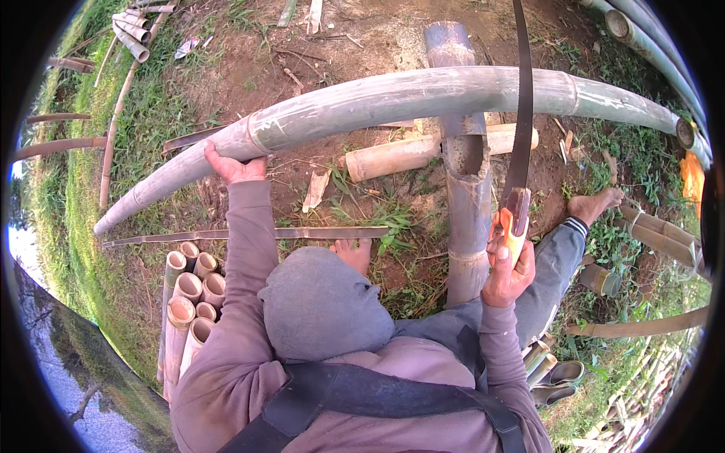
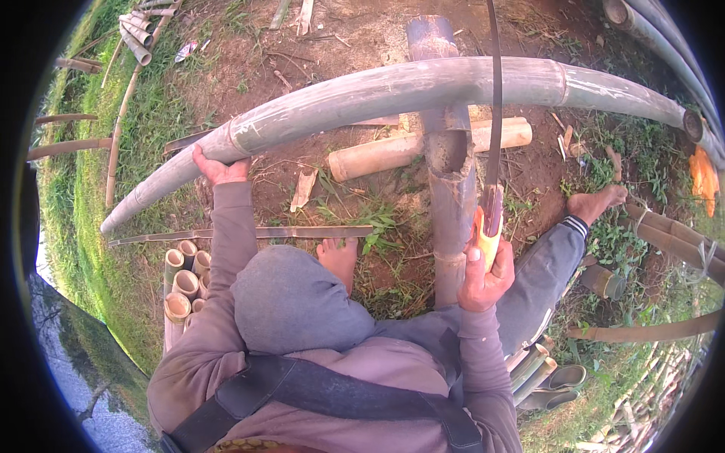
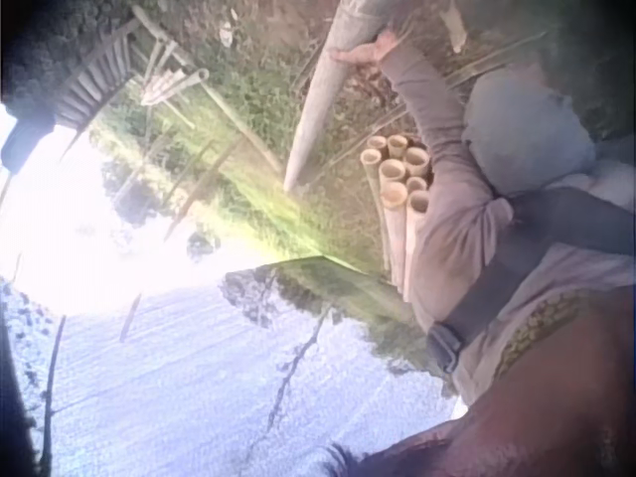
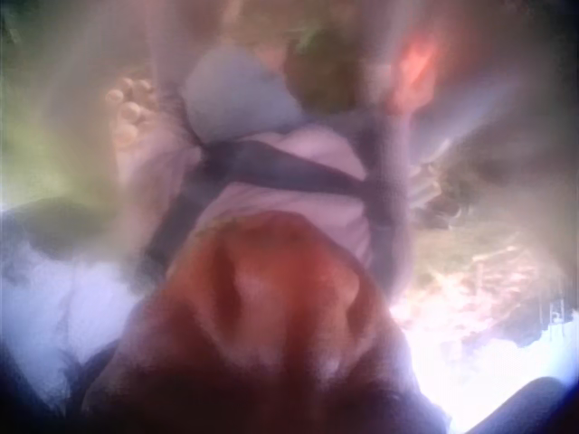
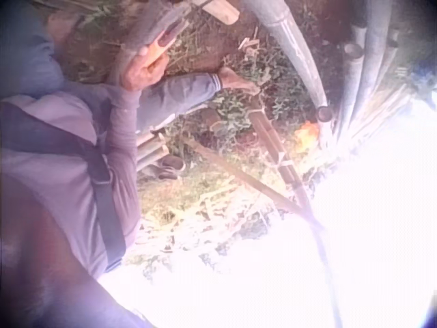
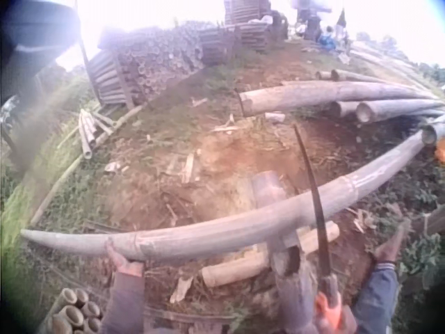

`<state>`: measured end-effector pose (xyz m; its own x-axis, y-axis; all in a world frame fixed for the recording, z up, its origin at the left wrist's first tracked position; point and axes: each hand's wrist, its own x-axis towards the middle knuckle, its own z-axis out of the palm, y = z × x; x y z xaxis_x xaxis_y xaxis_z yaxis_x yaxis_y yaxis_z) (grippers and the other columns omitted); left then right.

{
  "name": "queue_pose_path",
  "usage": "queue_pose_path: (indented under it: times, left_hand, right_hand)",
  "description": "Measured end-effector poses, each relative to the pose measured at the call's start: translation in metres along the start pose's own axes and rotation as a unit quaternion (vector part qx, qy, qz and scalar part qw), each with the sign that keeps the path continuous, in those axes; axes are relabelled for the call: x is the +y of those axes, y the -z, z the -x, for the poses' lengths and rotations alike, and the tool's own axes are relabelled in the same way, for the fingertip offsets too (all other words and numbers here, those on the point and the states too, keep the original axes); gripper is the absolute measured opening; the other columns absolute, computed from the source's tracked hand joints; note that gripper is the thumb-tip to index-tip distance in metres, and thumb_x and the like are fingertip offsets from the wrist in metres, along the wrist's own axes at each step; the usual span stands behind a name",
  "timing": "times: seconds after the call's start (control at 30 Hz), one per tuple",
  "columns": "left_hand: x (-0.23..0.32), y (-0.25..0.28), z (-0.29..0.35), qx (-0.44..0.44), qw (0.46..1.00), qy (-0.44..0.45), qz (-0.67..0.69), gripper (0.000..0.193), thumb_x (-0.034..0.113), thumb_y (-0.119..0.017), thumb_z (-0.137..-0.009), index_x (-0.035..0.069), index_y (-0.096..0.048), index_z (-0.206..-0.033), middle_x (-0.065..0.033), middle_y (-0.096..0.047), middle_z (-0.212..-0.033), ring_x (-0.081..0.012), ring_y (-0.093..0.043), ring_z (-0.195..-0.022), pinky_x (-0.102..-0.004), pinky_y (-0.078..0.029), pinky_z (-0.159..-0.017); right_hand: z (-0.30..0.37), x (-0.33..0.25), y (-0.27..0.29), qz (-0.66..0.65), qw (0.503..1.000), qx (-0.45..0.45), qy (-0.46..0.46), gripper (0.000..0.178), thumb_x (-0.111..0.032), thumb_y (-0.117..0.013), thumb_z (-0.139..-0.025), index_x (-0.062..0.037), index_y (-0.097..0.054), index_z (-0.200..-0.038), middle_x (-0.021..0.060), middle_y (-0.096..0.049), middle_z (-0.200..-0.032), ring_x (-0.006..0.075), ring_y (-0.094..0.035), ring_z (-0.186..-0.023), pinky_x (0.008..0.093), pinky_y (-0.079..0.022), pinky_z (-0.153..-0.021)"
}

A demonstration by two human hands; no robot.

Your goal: The person uses a hand saw to cut long bamboo poles into shorter sections. They position each pole on a makeshift stand, saw through it, and then move the cut piece to a growing pile nearby.

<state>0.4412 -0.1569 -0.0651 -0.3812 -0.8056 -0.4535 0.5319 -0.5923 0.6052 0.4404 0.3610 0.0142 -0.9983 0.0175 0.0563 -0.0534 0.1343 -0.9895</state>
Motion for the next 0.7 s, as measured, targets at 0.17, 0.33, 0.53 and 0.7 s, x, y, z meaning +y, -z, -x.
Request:
queue_pose_path:
  times: [0.17, 0.33, 0.53, 0.7]
  left_hand:
    - [-0.053, -0.004, -0.001, -0.018, 0.999, 0.031, -0.009, 0.093, 0.06, -0.083, -0.08, 0.018, -0.046, -0.154, -0.012, -0.054, -0.151, -0.0354, -0.052, -0.14, -0.0637, -0.04, -0.12]
    - [-0.048, -0.006, -0.002, 0.01, 0.995, 0.091, -0.039, 0.093, 0.064, -0.082, -0.082, 0.018, -0.046, -0.154, -0.0147, -0.05, -0.154, -0.0354, -0.047, -0.145, -0.0612, -0.04, -0.12]
    - [-0.029, 0.016, 0.05, -0.015, 0.944, 0.179, -0.277, 0.086, 0.064, -0.079, -0.089, 0.01, -0.048, -0.148, -0.0119, -0.064, -0.124, -0.0283, -0.063, -0.117, -0.0464, -0.053, -0.099]
    - [-0.022, -0.073, 0.125, -0.477, 0.596, -0.233, -0.603, 0.072, 0.057, -0.08, -0.091, 0.01, -0.056, -0.14, -0.0036, -0.067, -0.097, -0.0263, -0.068, -0.092, -0.0424, -0.057, -0.084]
  right_hand:
    - [-0.005, -0.029, -0.017, -0.099, 0.99, -0.097, -0.017, 0.033, -0.018, -0.076, -0.098, -0.0013, -0.056, -0.118, 0.0035, -0.064, -0.099, 0.0092, -0.057, -0.087, 0.0258, -0.049, -0.079]
    - [0.017, -0.042, -0.023, 0.014, 0.998, -0.065, 0.023, 0.037, -0.005, -0.077, -0.095, 0.001, -0.055, -0.123, 0.0047, -0.062, -0.104, 0.012, -0.06, -0.092, 0.0296, -0.052, -0.09]
    - [0.026, -0.023, -0.014, 0.051, 0.996, -0.031, 0.074, 0.036, -0.004, -0.076, -0.099, 0.0043, -0.058, -0.129, 0.0093, -0.067, -0.113, 0.0176, -0.067, -0.104, 0.0327, -0.053, -0.095]
    - [0.02, -0.015, -0.018, 0.101, 0.984, -0.005, 0.145, 0.039, -0.015, -0.076, -0.102, 0.0052, -0.06, -0.131, 0.0062, -0.065, -0.106, 0.0138, -0.062, -0.093, 0.0281, -0.052, -0.085]
